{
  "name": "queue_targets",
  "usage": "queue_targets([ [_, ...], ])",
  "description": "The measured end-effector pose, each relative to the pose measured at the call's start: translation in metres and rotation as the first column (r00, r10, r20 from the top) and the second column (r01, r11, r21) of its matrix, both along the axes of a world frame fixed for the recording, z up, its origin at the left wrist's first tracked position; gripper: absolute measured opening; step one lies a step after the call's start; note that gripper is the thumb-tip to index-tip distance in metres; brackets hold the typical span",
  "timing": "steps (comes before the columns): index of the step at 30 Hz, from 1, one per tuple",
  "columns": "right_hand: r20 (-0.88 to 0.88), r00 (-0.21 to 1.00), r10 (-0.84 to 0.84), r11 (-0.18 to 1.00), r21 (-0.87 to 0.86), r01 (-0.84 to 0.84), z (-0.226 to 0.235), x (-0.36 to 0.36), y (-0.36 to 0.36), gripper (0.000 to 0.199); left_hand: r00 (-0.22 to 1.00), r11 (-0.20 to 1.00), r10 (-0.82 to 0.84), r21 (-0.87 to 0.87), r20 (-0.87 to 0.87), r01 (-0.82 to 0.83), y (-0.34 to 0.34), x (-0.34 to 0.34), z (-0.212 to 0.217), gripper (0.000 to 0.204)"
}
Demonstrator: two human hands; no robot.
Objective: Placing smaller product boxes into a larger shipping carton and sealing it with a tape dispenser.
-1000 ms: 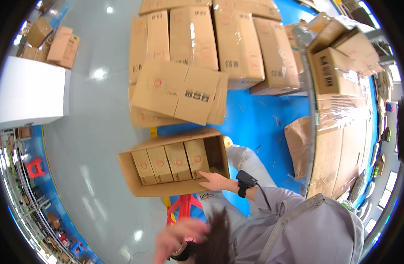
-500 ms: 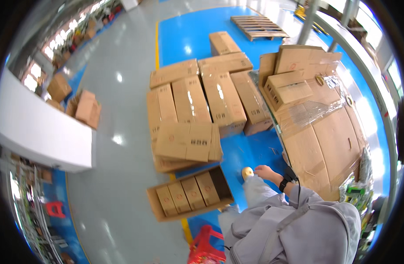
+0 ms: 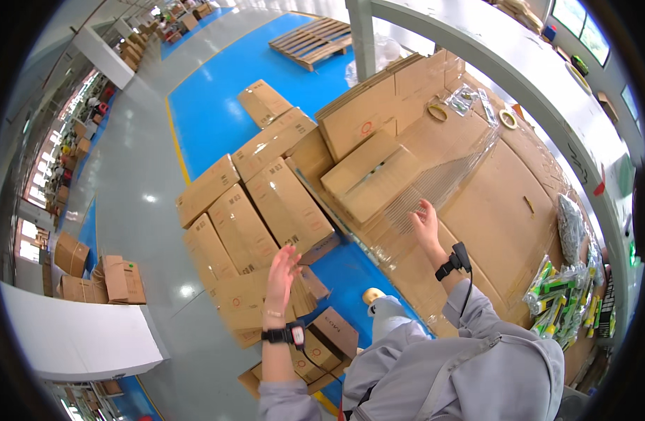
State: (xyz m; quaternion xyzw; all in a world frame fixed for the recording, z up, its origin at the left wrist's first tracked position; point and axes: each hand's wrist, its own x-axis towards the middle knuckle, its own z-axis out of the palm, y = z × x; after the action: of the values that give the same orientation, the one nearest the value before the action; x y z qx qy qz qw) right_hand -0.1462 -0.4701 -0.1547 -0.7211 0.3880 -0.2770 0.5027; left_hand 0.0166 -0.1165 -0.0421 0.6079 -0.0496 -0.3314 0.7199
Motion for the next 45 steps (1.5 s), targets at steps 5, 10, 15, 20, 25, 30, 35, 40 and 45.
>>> queue_targets([
  [5,0.002,0.998,-0.06,0.984,0.169,0.059,-0.005,0.009,-0.058,0.06,0.967,0.896,-0.242,0.402,0.085,0.189,-0.122,0.067,-0.025,0.059],
  [10,0.014,1.0,0.023,0.989,0.143,-0.025,-0.029,0.023,-0.096,0.061,0.943,0.897,-0.278,0.399,0.183,0.187,-0.186,0.102,-0.062,0.064],
  [15,0.08,0.997,0.007,0.939,0.343,-0.034,-0.073,0.032,-0.112,0.064,0.912,0.916,-0.175,0.4,0.372,0.013,-0.216,0.097,-0.075,0.056],
  [20,0.321,0.943,0.088,0.843,0.481,-0.242,-0.043,0.043,-0.094,0.064,0.914,0.876,-0.224,0.481,0.338,0.037,-0.169,0.045,-0.059,0.031],
  [25,0.32,0.946,-0.05,0.503,0.826,-0.253,-0.006,0.035,-0.072,0.066,0.929,0.875,-0.316,0.438,0.191,0.207,-0.135,-0.055,-0.087,0.051],
  [30,0.213,0.971,-0.109,0.58,0.807,-0.112,0.026,0.017,-0.033,0.059,0.95,0.981,-0.179,0.027,-0.256,0.192,-0.16,-0.055,-0.101,0.077],
  [35,0.194,0.963,-0.185,0.562,0.825,-0.058,0.019,0.009,-0.032,0.055,0.828,0.972,-0.22,-0.189,-0.516,0.14,-0.155,-0.064,-0.085,0.09],
  [40,0.279,0.955,-0.101,0.491,0.849,-0.196,0.019,-0.002,-0.046,0.052,0.908,0.955,-0.296,-0.067,-0.296,0.289,-0.137,-0.094,-0.074,0.092],
  [45,0.143,0.985,0.095,0.405,0.898,-0.169,0.06,-0.026,-0.049,0.049,0.808,0.915,-0.373,-0.034,-0.456,0.403,-0.135,-0.117,-0.045,0.097],
])
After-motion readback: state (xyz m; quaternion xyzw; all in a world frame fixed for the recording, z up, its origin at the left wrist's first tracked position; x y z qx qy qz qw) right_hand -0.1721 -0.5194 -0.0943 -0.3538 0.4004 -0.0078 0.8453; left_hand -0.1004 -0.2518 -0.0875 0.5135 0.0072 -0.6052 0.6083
